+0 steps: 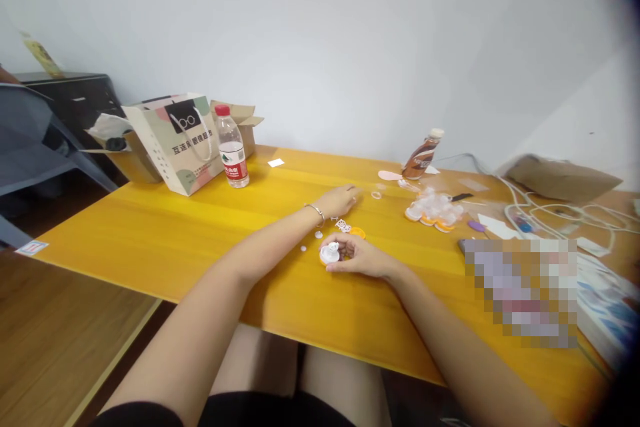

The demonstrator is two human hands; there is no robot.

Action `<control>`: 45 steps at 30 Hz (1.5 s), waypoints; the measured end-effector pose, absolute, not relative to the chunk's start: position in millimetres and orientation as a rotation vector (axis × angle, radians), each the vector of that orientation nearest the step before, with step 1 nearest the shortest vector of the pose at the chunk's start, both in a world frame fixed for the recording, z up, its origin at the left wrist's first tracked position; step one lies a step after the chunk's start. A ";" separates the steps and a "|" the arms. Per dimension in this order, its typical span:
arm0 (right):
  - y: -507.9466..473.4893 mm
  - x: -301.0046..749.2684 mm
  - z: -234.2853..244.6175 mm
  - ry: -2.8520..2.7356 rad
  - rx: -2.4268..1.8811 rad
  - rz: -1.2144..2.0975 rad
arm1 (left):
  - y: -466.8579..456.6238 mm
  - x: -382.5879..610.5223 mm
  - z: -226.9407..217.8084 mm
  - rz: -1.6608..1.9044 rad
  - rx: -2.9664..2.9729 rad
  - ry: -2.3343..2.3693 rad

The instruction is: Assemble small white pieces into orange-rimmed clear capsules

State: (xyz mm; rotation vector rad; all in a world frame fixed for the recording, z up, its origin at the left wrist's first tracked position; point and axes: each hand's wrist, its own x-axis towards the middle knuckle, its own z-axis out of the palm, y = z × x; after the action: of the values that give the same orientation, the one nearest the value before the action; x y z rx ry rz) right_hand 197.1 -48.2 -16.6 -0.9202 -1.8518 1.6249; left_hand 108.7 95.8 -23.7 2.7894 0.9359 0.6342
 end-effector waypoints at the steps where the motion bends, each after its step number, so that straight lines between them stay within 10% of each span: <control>1: -47.6 197.0 -17.2 -1.839 -0.926 1.621 | 89.8 102.3 -21.3 0.649 2.776 0.955; 11: -36.0 198.9 -25.2 -1.606 -1.000 1.529 | 21.1 39.8 -6.9 1.301 2.004 0.941; 37: -35.2 192.7 -25.9 -1.705 -1.233 0.944 | 0.3 24.1 -13.8 1.240 2.183 0.767; 45: -42.7 192.5 -15.8 -1.613 -1.106 1.205 | -0.6 25.0 -8.3 1.133 2.027 0.682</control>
State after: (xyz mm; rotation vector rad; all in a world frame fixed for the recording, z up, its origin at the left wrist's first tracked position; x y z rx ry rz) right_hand 192.5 -42.7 -15.8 -1.1058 -1.6130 1.2054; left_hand 25.0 -0.6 -8.3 2.0274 0.6821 1.1333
